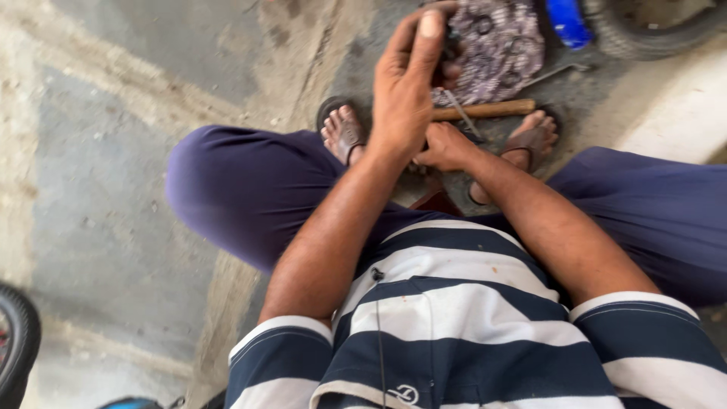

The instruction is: The person sits on the floor and cleans small bicycle parts, likely bearings or seals, using a rag and a screwdriver. They wipe the parts repeatedly and use the screwdriver to scrape or pry at the components. The person handles the parts one at a time, wiping them and occasionally placing them on a cloth on the floor.

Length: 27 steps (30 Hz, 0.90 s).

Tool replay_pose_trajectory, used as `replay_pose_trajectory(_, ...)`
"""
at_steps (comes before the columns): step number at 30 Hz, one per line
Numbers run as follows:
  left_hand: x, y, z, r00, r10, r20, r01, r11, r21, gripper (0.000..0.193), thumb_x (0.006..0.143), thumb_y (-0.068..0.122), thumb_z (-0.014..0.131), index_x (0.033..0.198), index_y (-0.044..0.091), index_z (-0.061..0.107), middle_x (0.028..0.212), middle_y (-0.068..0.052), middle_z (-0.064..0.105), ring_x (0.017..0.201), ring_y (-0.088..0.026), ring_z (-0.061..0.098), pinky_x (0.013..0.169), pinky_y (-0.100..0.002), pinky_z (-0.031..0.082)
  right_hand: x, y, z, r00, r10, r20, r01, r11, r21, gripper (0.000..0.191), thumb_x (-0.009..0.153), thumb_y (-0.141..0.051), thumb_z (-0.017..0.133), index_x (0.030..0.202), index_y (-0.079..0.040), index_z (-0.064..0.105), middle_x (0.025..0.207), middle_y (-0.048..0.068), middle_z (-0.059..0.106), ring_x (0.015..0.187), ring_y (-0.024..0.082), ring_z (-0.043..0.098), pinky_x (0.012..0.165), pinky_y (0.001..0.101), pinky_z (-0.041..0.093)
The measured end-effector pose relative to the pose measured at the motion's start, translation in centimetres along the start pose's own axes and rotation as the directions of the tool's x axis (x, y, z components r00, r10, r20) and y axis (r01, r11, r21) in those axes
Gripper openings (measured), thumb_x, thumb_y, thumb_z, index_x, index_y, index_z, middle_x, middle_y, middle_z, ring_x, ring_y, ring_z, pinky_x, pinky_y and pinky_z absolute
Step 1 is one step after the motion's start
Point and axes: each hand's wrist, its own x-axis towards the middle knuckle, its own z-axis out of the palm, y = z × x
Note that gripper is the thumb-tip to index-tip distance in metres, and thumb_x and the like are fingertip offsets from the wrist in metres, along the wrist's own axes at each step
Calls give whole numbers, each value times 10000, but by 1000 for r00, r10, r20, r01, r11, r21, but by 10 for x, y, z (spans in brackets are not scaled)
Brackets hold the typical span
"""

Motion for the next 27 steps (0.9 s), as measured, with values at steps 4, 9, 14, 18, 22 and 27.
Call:
replay_pose_trajectory(4,0,11,6,995,-1,100,-8,995,97,368,1141,291,645,1451,102,586,1067,-37,661,919,-103,641,822,-280,565,-31,-25,-48,995,94,31,-99,967,236,507,750,-154,800,1210,-10,643,1089,188,740,1014,301,707,883,428,553)
replay_pose_trajectory(9,2,34,14,967,-51,249,21,992,125,538,1012,208,718,1484,115,477,1366,9,585,1138,-123,630,975,-305,574,-76,-36,-92,992,-74,-104,128,591,797,427,819,-24,784,1227,14,663,1229,94,703,1179,178,657,1013,344,560)
replay_pose_trajectory(14,7,43,14,927,-232,293,241,970,3,459,1100,347,579,1450,51,549,1083,-77,663,944,-143,604,815,-284,539,-90,-43,-109,926,242,-288,116,546,830,199,921,-22,717,1115,-14,757,1052,84,762,964,156,707,876,275,583)
replay_pose_trajectory(18,16,32,2,906,-325,271,334,943,15,512,1107,440,439,1345,12,588,1043,-63,678,908,-138,632,828,-295,561,-96,-55,-124,755,267,-599,337,627,703,120,1012,-53,706,1129,-25,710,1006,46,700,893,103,635,794,240,522)
replay_pose_trajectory(22,22,12,-11,896,-315,313,245,939,243,523,1141,457,432,1302,2,634,978,-49,651,836,-112,588,750,-287,525,-101,-70,-129,538,44,-842,513,775,368,264,1047,-38,714,1263,-30,562,1107,62,639,886,102,607,738,241,523)
replay_pose_trajectory(27,24,2,-17,902,-337,272,128,807,577,484,1114,440,486,1166,-15,641,898,-98,665,791,-157,589,703,-320,521,-85,-89,-117,371,-597,-711,275,802,-531,439,882,47,640,1280,-18,464,1182,217,627,1008,350,677,820,411,584)
